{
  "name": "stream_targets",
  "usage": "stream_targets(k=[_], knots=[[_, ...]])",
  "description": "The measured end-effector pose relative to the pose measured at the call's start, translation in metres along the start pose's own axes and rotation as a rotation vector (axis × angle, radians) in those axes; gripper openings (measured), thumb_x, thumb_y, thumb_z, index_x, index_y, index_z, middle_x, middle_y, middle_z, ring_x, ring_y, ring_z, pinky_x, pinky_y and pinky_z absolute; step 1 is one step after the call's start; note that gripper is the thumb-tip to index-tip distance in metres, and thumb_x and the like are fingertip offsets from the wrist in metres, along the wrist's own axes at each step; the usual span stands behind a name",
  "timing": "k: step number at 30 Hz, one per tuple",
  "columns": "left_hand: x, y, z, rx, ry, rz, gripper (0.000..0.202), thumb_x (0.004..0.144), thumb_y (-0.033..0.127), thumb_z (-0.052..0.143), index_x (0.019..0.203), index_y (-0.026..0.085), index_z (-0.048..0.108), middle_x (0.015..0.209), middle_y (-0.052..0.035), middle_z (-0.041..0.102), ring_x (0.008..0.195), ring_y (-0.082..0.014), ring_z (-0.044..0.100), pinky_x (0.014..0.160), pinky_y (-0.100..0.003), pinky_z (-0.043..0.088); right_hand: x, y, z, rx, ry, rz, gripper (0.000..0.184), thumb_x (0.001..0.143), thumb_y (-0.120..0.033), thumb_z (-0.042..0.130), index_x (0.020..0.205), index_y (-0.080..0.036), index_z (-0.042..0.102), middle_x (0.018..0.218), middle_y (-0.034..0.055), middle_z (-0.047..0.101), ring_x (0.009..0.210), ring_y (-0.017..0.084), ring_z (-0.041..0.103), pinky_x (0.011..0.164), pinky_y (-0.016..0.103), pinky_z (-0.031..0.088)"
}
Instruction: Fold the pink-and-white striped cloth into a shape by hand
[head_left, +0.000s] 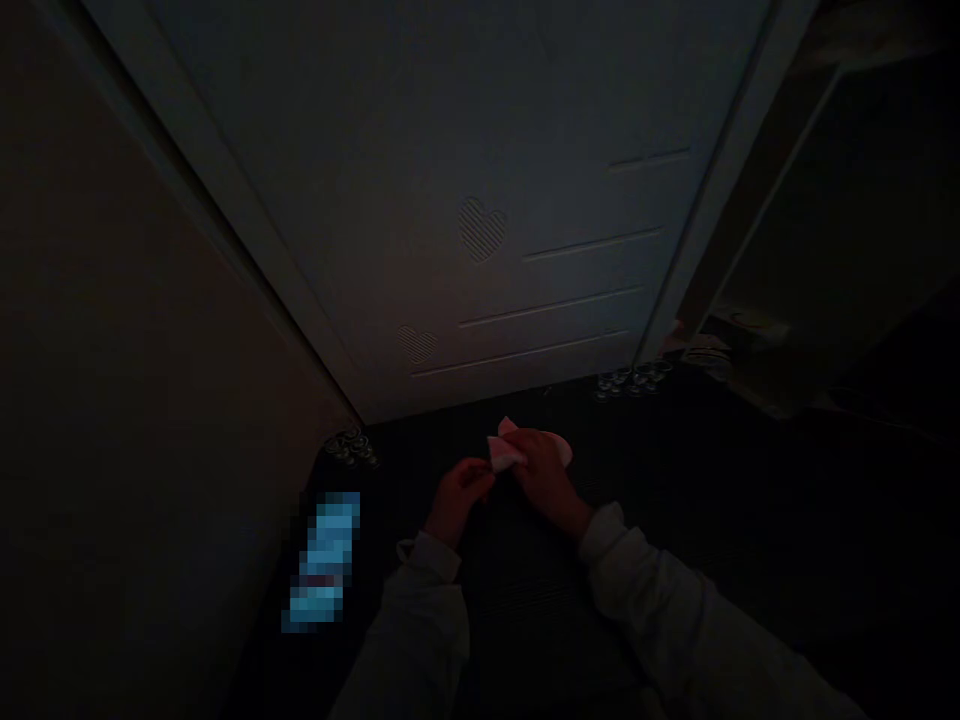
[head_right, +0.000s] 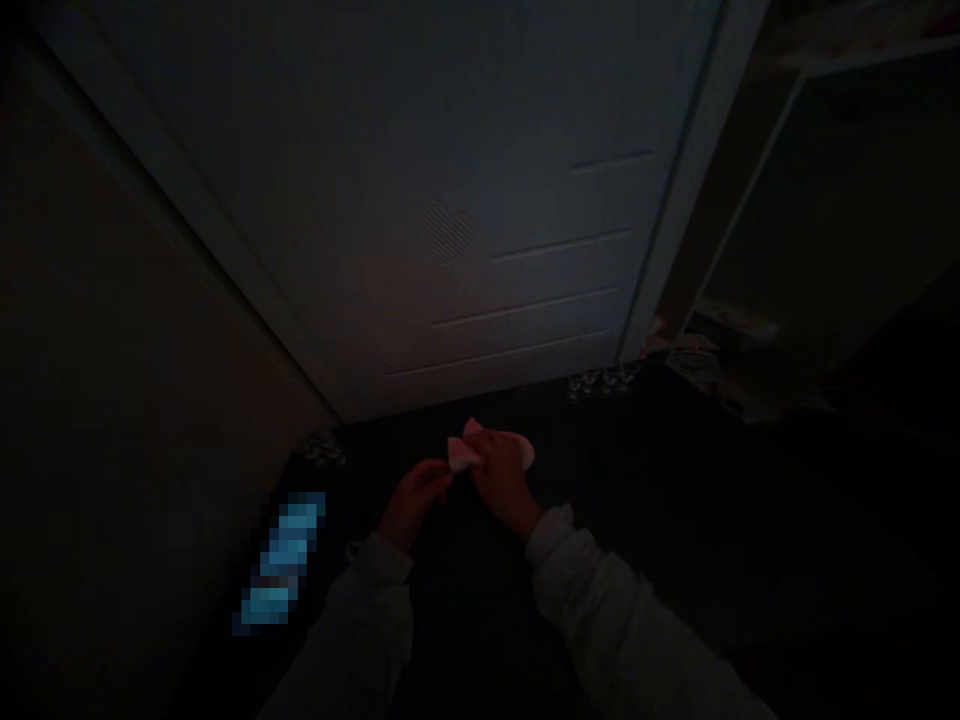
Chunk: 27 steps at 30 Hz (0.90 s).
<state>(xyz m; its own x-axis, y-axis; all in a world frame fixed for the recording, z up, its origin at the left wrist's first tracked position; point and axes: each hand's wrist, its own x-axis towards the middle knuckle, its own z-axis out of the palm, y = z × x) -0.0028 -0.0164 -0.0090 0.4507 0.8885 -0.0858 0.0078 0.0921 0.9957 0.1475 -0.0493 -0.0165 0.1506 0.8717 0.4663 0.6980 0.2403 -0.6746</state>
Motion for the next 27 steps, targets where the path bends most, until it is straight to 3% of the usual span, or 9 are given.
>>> stream_targets(k=[12,19,23,27], knots=[[-0.004,0.0,0.004,0.113,-0.03,0.027,0.009,0.07,0.026,0.05,0.07,0.017,0.051,0.057,0.0056,0.043,0.048,-0.0076,0.036,0.047,-0.021,0.027,-0.002,-0.004,-0.004,-0.091,-0.093,-0.058,0.036,0.071,-0.011,0.045,0.105,-0.018,0.053,0.104,0.0085,0.057,0.096,0.023,0.046,0.085,0.039,0.031],[-0.006,0.005,0.008,0.14,0.028,-0.004,0.027,0.069,0.043,0.054,0.067,0.017,0.049,0.051,0.0061,0.04,0.046,-0.0071,0.034,0.046,-0.022,0.026,-0.005,-0.009,-0.006,-0.165,-0.103,-0.103,0.038,0.07,-0.011,0.046,0.107,-0.016,0.053,0.104,0.0095,0.056,0.098,0.023,0.046,0.087,0.038,0.03],[-0.002,0.002,0.005,-0.01,0.047,-0.046,0.034,0.068,0.05,0.054,0.064,0.016,0.049,0.048,0.0058,0.039,0.043,-0.0067,0.034,0.044,-0.022,0.025,-0.002,-0.009,-0.009,-0.213,-0.081,-0.096,0.035,0.069,-0.016,0.051,0.104,-0.018,0.055,0.1,0.008,0.057,0.096,0.023,0.047,0.086,0.039,0.03],[0.001,0.003,0.002,-0.31,0.048,-0.09,0.035,0.064,0.048,0.061,0.068,0.016,0.048,0.046,0.0078,0.035,0.042,-0.0054,0.031,0.043,-0.021,0.024,0.004,-0.004,-0.014,-0.194,0.022,-0.038,0.036,0.068,-0.024,0.056,0.104,-0.019,0.055,0.101,0.0088,0.057,0.099,0.025,0.046,0.087,0.041,0.03]])
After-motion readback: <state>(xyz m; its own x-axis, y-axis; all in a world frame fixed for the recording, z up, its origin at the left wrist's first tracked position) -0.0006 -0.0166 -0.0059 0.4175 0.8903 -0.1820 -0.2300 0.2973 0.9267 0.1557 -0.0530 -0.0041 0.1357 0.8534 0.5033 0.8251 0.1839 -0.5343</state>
